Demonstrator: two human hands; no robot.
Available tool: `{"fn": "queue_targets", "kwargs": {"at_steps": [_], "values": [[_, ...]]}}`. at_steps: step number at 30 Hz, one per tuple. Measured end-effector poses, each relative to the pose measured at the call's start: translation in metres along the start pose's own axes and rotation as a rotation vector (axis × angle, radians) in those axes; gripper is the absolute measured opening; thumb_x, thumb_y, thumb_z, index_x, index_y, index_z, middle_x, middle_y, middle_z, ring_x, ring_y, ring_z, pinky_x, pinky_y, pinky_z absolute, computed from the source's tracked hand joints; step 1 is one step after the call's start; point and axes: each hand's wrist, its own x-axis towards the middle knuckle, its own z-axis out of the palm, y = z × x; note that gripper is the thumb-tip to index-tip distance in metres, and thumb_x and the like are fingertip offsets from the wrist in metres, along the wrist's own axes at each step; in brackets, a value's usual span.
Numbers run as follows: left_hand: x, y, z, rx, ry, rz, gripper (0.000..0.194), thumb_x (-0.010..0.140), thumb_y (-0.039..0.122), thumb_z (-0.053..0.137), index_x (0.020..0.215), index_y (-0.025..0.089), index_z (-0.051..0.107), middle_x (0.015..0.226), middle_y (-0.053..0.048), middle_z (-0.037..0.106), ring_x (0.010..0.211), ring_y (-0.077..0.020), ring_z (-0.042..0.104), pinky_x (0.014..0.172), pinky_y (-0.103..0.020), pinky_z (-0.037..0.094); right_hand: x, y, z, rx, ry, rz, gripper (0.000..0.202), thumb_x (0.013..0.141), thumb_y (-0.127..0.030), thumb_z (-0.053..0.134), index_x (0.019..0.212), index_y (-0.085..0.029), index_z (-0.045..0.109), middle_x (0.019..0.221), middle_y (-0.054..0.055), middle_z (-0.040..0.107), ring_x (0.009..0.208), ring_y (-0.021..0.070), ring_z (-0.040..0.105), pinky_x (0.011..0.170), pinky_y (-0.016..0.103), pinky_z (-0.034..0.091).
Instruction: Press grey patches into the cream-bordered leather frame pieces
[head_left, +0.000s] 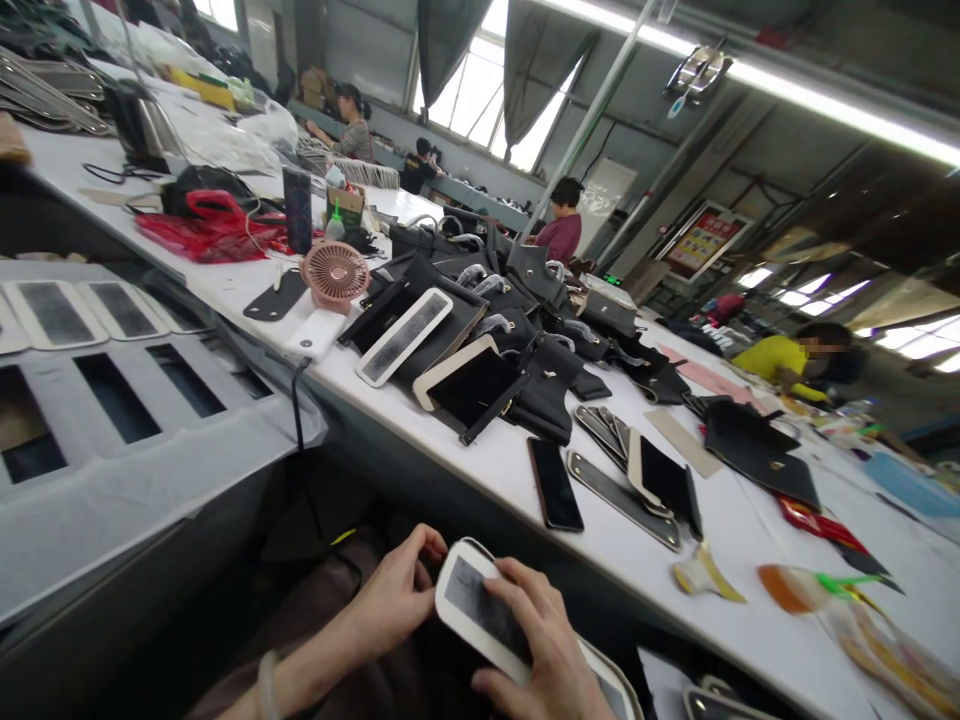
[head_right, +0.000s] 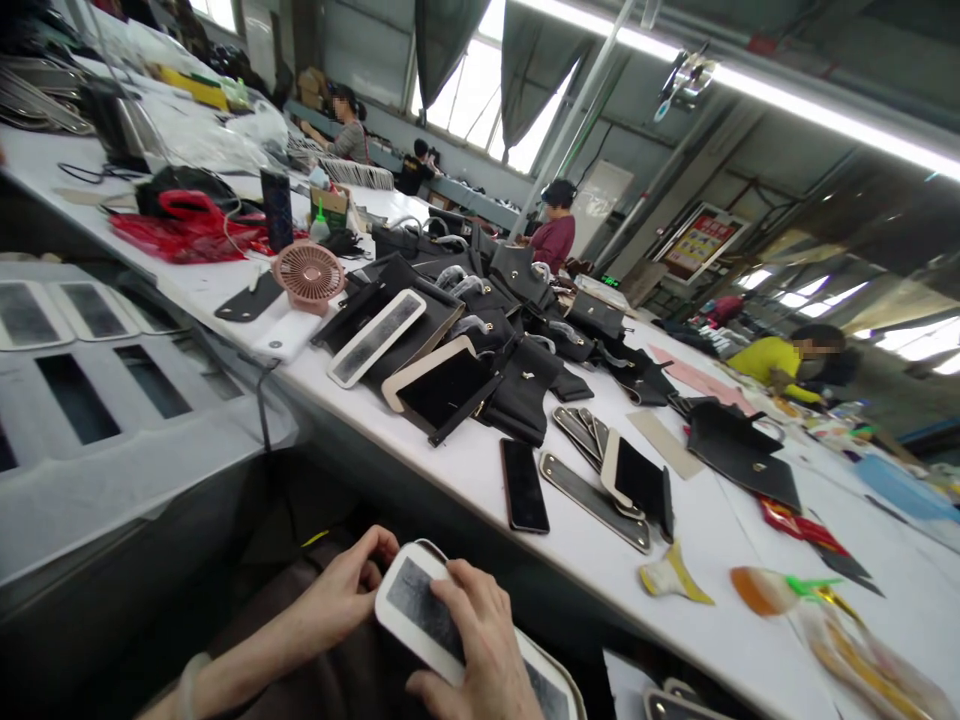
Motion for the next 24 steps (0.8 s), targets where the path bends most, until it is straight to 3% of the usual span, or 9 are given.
{"fn": "queue_targets", "kwargs": {"at_steps": [5,10,16,20,24], "values": [[0.0,0.0,0.001,0.027,-0.009,-0.001,0.034,0.074,0.032,0.067,0.1,0.016,0.052,0.092,0.0,0.06,0.066,-0.011,0.052,0.057,-0.023,0.038,0.003,-0.008,-0.017,0.055,-0.115,0.051,0.068,0.064,-0.015,0.072,0.13,-0.017,0.057,0.145,0.016,0.048,0.133,0.031,0.045,0.114,0.047,0.037],[0.002,-0.004,0.002,0.004,-0.008,-0.008,0.035,0.068,0.023,0.067,0.099,0.017,0.052,0.092,0.001,0.059,0.069,-0.011,0.053,0.058,-0.022,0.039,0.008,-0.001,-0.016,-0.015,-0.081,0.089,0.066,0.075,-0.029,0.07,0.138,-0.018,0.052,0.153,0.018,0.04,0.14,0.0335,0.038,0.116,0.051,0.034],[0.004,-0.01,0.002,-0.024,-0.016,-0.071,0.038,0.066,0.02,0.065,0.101,0.017,0.05,0.072,0.004,0.056,0.067,-0.0127,0.052,0.056,-0.022,0.036,0.011,0.017,-0.006,-0.124,-0.072,0.005,0.062,0.078,-0.038,0.069,0.137,-0.023,0.054,0.149,0.02,0.044,0.137,0.0355,0.044,0.111,0.053,0.04],[0.004,-0.013,0.002,-0.031,-0.032,-0.078,0.041,0.064,0.017,0.064,0.103,0.017,0.05,0.072,0.004,0.056,0.066,-0.013,0.052,0.054,-0.021,0.035,0.015,0.026,-0.005,-0.239,-0.026,-0.126,0.062,0.076,-0.042,0.071,0.134,-0.025,0.057,0.142,0.023,0.052,0.129,0.038,0.052,0.102,0.054,0.049],[0.003,-0.007,0.002,-0.053,-0.062,-0.091,0.042,0.064,0.021,0.067,0.102,0.016,0.05,0.075,0.002,0.056,0.069,-0.0136,0.052,0.055,-0.022,0.037,0.014,0.037,-0.008,-0.333,0.093,-0.296,0.06,0.072,-0.052,0.075,0.125,-0.027,0.062,0.128,0.018,0.063,0.11,0.0342,0.065,0.087,0.045,0.059]]}}
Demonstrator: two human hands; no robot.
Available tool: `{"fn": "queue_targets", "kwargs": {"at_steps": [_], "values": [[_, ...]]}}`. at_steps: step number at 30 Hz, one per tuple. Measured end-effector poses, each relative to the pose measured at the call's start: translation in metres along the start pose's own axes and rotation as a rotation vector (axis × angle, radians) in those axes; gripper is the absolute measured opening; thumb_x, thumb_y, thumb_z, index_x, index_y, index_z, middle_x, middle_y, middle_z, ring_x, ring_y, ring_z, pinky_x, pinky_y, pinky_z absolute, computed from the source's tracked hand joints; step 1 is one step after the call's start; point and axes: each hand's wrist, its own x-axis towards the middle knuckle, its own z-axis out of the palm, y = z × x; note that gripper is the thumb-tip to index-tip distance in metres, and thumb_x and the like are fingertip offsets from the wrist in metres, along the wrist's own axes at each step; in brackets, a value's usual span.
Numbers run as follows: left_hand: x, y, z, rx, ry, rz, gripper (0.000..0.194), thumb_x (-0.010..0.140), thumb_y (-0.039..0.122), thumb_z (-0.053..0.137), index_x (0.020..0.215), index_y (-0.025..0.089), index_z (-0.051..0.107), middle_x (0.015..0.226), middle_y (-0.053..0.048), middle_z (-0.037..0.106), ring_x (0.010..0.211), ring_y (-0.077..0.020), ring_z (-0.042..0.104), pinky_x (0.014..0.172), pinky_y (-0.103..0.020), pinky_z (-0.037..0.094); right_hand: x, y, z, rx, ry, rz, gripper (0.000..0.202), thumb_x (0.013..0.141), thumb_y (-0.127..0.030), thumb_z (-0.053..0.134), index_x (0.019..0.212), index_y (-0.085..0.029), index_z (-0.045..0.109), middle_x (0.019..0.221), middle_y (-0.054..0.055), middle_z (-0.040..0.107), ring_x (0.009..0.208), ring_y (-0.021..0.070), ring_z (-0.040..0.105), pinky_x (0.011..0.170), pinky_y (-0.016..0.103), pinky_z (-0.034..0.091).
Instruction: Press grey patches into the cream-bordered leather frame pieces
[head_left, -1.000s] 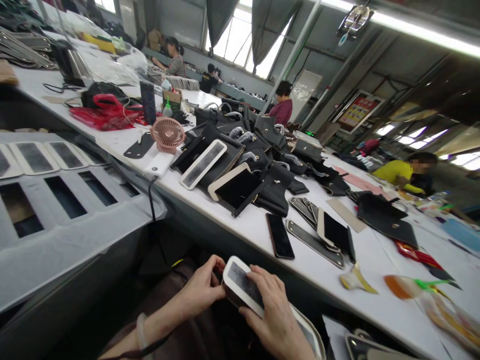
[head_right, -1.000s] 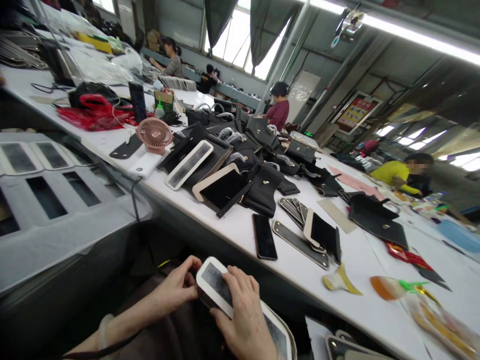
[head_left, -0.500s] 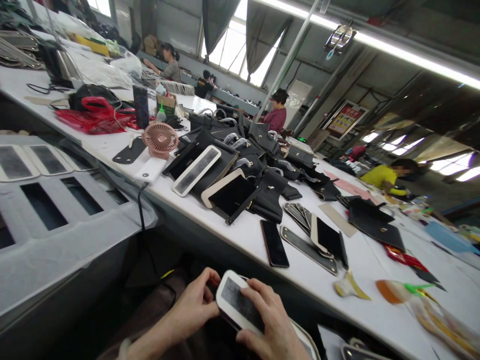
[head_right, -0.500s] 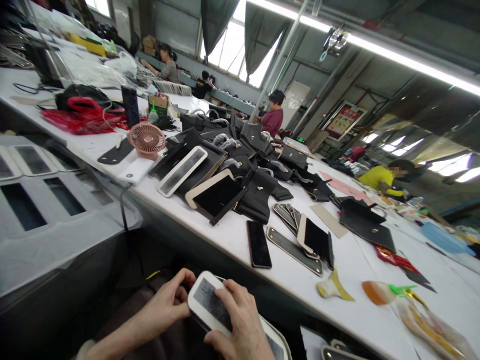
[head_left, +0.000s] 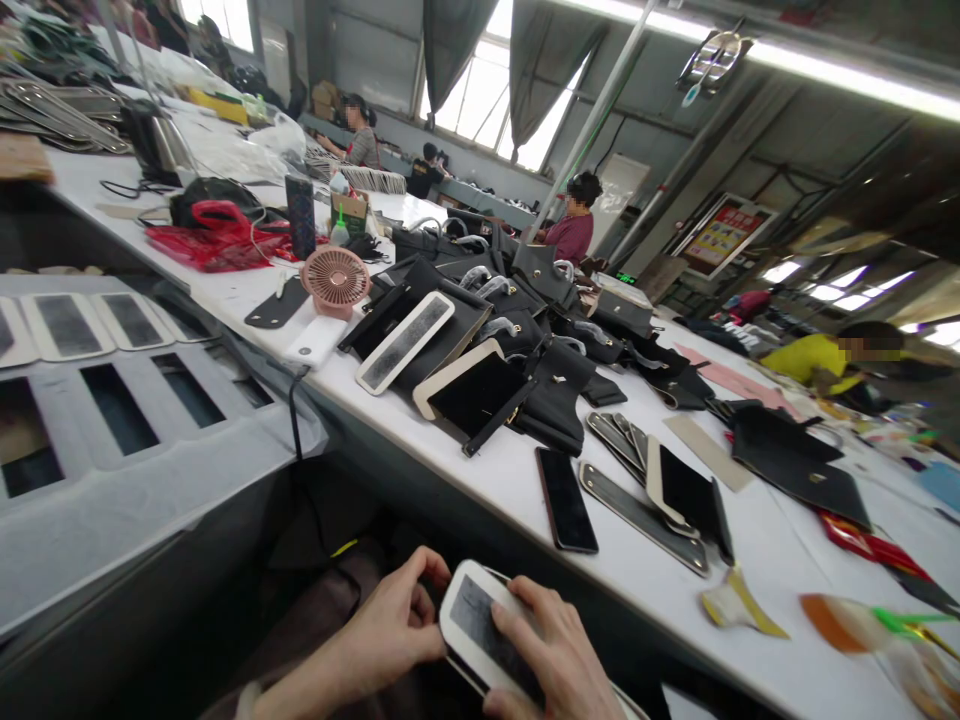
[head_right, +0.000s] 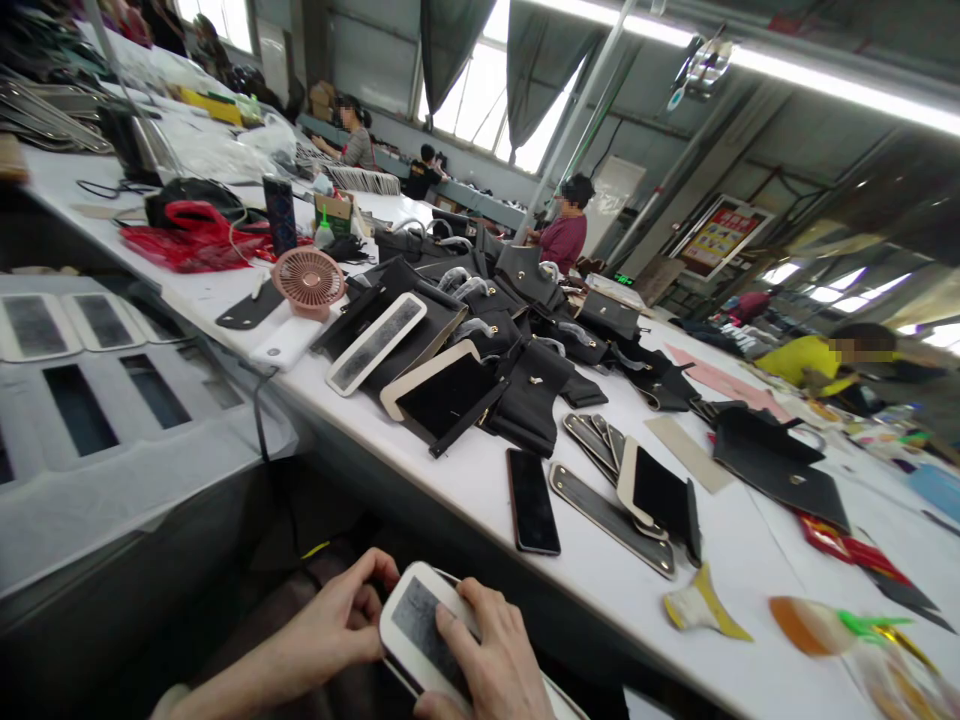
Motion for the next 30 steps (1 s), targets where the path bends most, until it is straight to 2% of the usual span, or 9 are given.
{"fn": "queue_targets", "kwargs": {"at_steps": [3,5,10,13,17,20,23,25,30], "values": [[-0.001,0.006,0.001,-0.033,-0.033,-0.03,0.042,0.064,0.023,0.067,0.101,0.015,0.049,0.072,0.003,0.055,0.067,-0.0131,0.05,0.055,-0.022,0.036,-0.003,0.007,-0.004,0.025,0.058,-0.102,0.059,0.073,-0.06,0.071,0.123,-0.03,0.06,0.118,0.011,0.066,0.098,0.0252,0.068,0.083,0.034,0.058],[0.0,0.007,0.001,-0.05,-0.035,-0.041,0.04,0.065,0.024,0.066,0.1,0.015,0.048,0.071,0.003,0.054,0.065,-0.0127,0.049,0.055,-0.022,0.035,-0.002,0.009,-0.008,0.054,0.052,-0.129,0.059,0.074,-0.062,0.07,0.122,-0.031,0.058,0.115,0.008,0.066,0.096,0.0224,0.067,0.084,0.031,0.057],[0.003,0.008,0.0,-0.068,-0.037,-0.071,0.041,0.067,0.028,0.069,0.1,0.015,0.049,0.07,0.003,0.053,0.065,-0.0123,0.047,0.056,-0.023,0.033,0.009,0.005,-0.02,0.072,-0.089,-0.072,0.054,0.073,-0.068,0.066,0.109,-0.028,0.062,0.104,0.008,0.064,0.086,0.0214,0.066,0.076,0.032,0.058],[0.006,0.007,-0.001,-0.076,-0.027,-0.076,0.042,0.065,0.026,0.069,0.099,0.015,0.049,0.069,0.004,0.052,0.065,-0.0123,0.046,0.055,-0.023,0.031,0.013,0.005,-0.021,0.091,-0.145,-0.043,0.054,0.075,-0.069,0.064,0.11,-0.029,0.061,0.109,0.008,0.063,0.09,0.0219,0.066,0.081,0.033,0.058],[0.007,0.007,-0.002,-0.071,-0.016,-0.077,0.039,0.065,0.026,0.067,0.098,0.015,0.049,0.069,0.004,0.052,0.064,-0.0118,0.046,0.053,-0.022,0.029,0.01,0.012,-0.009,0.112,-0.095,-0.057,0.058,0.075,-0.07,0.062,0.119,-0.033,0.057,0.121,0.009,0.061,0.099,0.0237,0.065,0.085,0.034,0.057],[0.008,0.007,-0.002,-0.116,-0.025,-0.058,0.038,0.063,0.022,0.065,0.097,0.015,0.049,0.072,0.004,0.052,0.065,-0.0112,0.046,0.053,-0.022,0.03,0.007,0.016,0.004,0.097,-0.062,-0.072,0.061,0.075,-0.07,0.062,0.124,-0.035,0.055,0.122,0.009,0.062,0.101,0.0249,0.066,0.084,0.037,0.058],[0.01,0.007,-0.004,-0.168,-0.039,-0.054,0.04,0.059,0.017,0.064,0.096,0.015,0.049,0.074,0.004,0.051,0.066,-0.0106,0.046,0.054,-0.021,0.03,0.007,0.015,0.01,0.01,0.007,-0.056,0.055,0.076,-0.069,0.061,0.116,-0.031,0.061,0.137,0.016,0.056,0.105,0.0293,0.066,0.083,0.043,0.059],[0.012,0.008,-0.006,-0.188,-0.055,-0.062,0.042,0.056,0.015,0.063,0.096,0.016,0.049,0.078,0.004,0.052,0.067,-0.0103,0.046,0.053,-0.021,0.03,0.009,0.016,0.01,-0.062,0.034,-0.112,0.05,0.078,-0.067,0.061,0.112,-0.03,0.063,0.143,0.017,0.053,0.106,0.031,0.067,0.08,0.042,0.06],[0.015,0.011,-0.009,-0.228,-0.122,-0.065,0.05,0.055,0.015,0.07,0.099,0.017,0.048,0.088,0.003,0.052,0.069,-0.0095,0.045,0.052,-0.021,0.028,0.015,0.021,0.004,-0.216,0.104,-0.253,0.05,0.081,-0.068,0.055,0.113,-0.031,0.064,0.121,0.01,0.07,0.09,0.0255,0.073,0.064,0.033,0.061]]}}
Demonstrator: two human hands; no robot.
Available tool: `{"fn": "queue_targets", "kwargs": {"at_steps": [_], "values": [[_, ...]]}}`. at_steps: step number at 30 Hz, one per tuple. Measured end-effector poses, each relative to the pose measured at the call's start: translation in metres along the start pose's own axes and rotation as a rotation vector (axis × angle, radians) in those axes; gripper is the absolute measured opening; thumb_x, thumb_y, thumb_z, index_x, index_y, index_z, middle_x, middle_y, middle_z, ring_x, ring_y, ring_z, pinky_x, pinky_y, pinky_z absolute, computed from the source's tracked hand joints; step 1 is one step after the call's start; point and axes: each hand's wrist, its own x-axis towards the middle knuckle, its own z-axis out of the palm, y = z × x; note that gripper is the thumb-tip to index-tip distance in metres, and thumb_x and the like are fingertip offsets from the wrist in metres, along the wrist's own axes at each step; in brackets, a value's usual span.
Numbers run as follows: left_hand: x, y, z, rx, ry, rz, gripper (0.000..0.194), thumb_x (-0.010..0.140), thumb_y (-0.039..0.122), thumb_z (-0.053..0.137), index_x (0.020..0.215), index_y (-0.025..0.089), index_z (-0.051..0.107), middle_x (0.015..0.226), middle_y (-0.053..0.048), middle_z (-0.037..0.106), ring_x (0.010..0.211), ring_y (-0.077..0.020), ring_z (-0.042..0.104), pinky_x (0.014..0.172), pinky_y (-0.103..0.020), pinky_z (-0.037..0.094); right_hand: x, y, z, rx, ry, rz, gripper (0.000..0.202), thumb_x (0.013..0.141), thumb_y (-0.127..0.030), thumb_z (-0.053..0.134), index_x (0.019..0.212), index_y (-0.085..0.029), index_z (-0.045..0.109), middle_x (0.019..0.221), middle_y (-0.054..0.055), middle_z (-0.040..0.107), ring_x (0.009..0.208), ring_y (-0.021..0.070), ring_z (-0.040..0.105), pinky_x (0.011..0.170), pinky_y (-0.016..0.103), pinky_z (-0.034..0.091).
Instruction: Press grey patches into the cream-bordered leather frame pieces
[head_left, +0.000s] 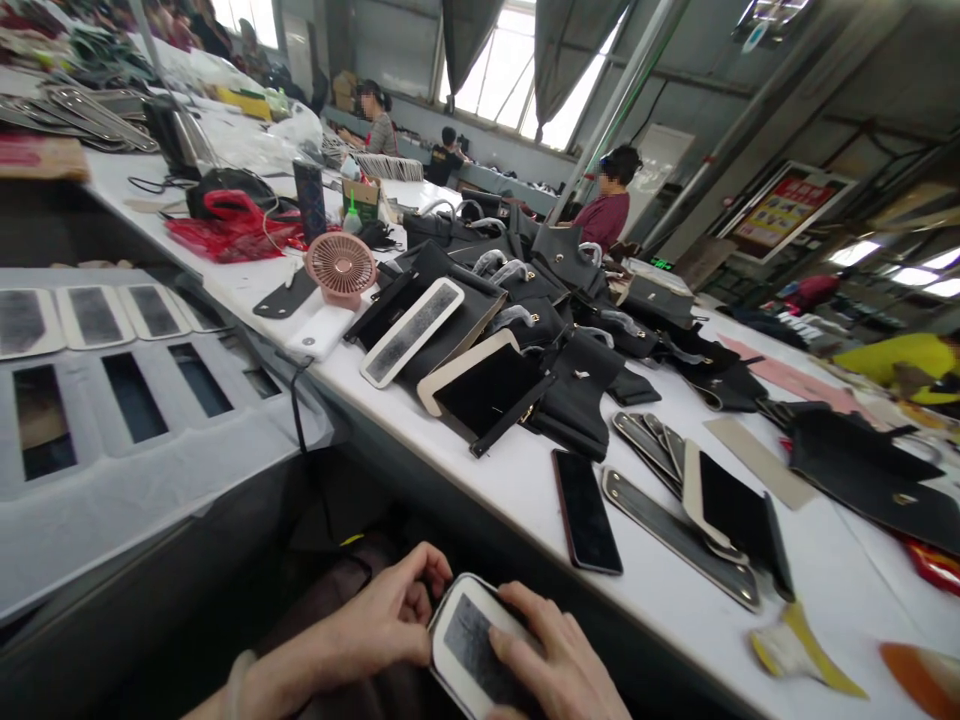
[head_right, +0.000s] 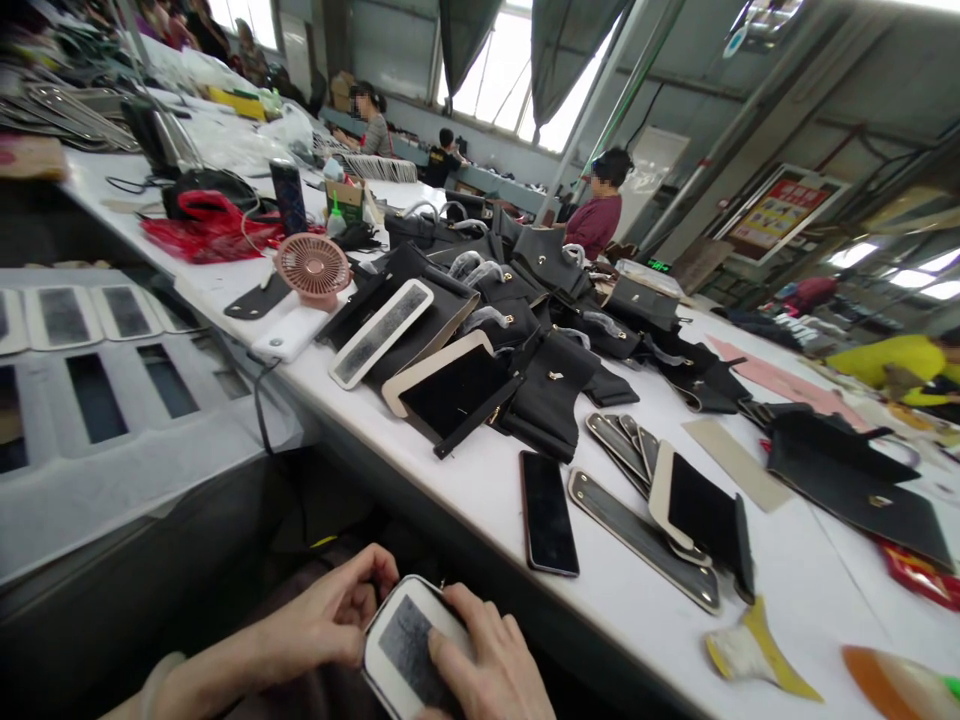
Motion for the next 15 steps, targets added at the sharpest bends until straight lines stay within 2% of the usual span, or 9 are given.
{"fn": "queue_targets", "kwargs": {"at_steps": [3,6,9,12,15], "values": [[0.0,0.004,-0.003,0.003,-0.026,-0.004,0.053,0.053,0.011,0.069,0.102,0.017,0.049,0.09,0.003,0.052,0.069,-0.0095,0.045,0.054,-0.021,0.029,0.0,0.001,0.002,-0.065,0.061,-0.044,0.05,0.083,-0.069,0.052,0.111,-0.029,0.065,0.121,0.013,0.071,0.086,0.0254,0.073,0.062,0.032,0.059],[0.0,0.008,-0.01,0.042,-0.088,0.003,0.061,0.05,0.006,0.068,0.108,0.017,0.053,0.093,0.003,0.053,0.078,-0.0123,0.048,0.065,-0.024,0.037,-0.002,0.002,0.007,-0.12,0.054,-0.073,0.045,0.087,-0.064,0.05,0.111,-0.03,0.064,0.12,0.015,0.071,0.088,0.0249,0.073,0.062,0.032,0.059],[0.005,0.008,-0.021,-0.15,-0.184,-0.033,0.065,0.048,0.007,0.068,0.111,0.015,0.059,0.096,0.0,0.057,0.091,-0.0154,0.049,0.079,-0.025,0.038,-0.005,0.003,0.012,-0.147,0.04,-0.092,0.036,0.09,-0.056,0.052,0.113,-0.031,0.063,0.123,0.013,0.07,0.087,0.0217,0.072,0.061,0.028,0.057],[0.015,-0.003,-0.026,-0.401,-0.217,-0.075,0.052,0.06,0.018,0.071,0.11,0.01,0.064,0.094,-0.005,0.057,0.09,-0.0163,0.052,0.082,-0.027,0.039,-0.006,0.004,0.016,-0.181,0.054,-0.119,0.027,0.092,-0.044,0.052,0.112,-0.029,0.064,0.123,0.013,0.07,0.085,0.0204,0.071,0.06,0.027,0.054],[0.03,-0.024,-0.023,-0.417,-0.12,-0.079,0.033,0.075,0.035,0.074,0.096,0.011,0.063,0.086,-0.003,0.053,0.077,-0.0117,0.049,0.074,-0.024,0.039,-0.006,0.005,0.018,-0.187,0.082,-0.132,0.026,0.095,-0.036,0.046,0.112,-0.027,0.065,0.121,0.011,0.072,0.084,0.0192,0.07,0.059,0.026,0.051]]}}
